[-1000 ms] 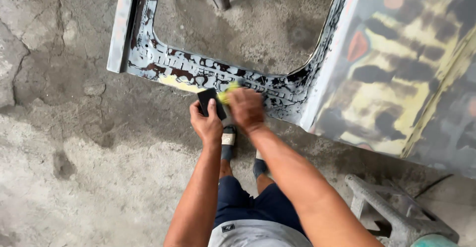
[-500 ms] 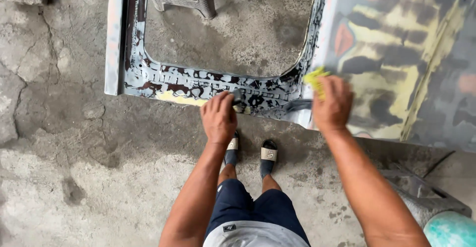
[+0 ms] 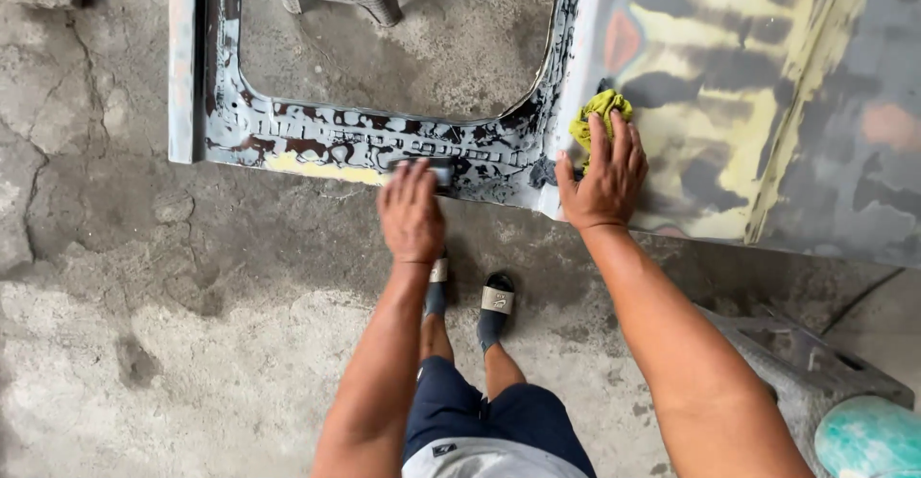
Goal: The person scrubs the edges and surface of a detached car door using a black sponge and a yellow cloth. They repeatedly dip the sponge into a green bucket of water and continue scrubbing different sections of the door frame and panel.
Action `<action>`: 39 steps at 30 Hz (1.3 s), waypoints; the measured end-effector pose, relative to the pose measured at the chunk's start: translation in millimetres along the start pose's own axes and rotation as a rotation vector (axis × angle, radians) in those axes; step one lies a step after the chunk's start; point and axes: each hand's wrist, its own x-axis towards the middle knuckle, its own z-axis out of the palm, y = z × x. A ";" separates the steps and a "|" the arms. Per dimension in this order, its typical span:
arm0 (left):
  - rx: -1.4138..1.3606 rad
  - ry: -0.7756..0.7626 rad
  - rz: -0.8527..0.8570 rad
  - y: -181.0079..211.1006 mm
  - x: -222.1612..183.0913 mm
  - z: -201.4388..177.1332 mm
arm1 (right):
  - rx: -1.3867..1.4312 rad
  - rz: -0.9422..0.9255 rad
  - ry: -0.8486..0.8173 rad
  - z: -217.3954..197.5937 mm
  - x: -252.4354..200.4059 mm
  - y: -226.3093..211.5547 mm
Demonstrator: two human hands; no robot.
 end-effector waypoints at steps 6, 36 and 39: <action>-0.142 -0.111 0.291 75.9 8.7 13.6 | 0.010 0.000 0.003 0.9 0.3 2.4; 0.053 -0.005 -0.078 -15.9 -2.0 23.8 | 0.013 -0.001 0.018 0.0 -1.6 -4.7; -0.068 -0.154 0.117 78.3 -0.9 14.6 | -0.004 -0.002 0.065 -3.3 2.5 -3.7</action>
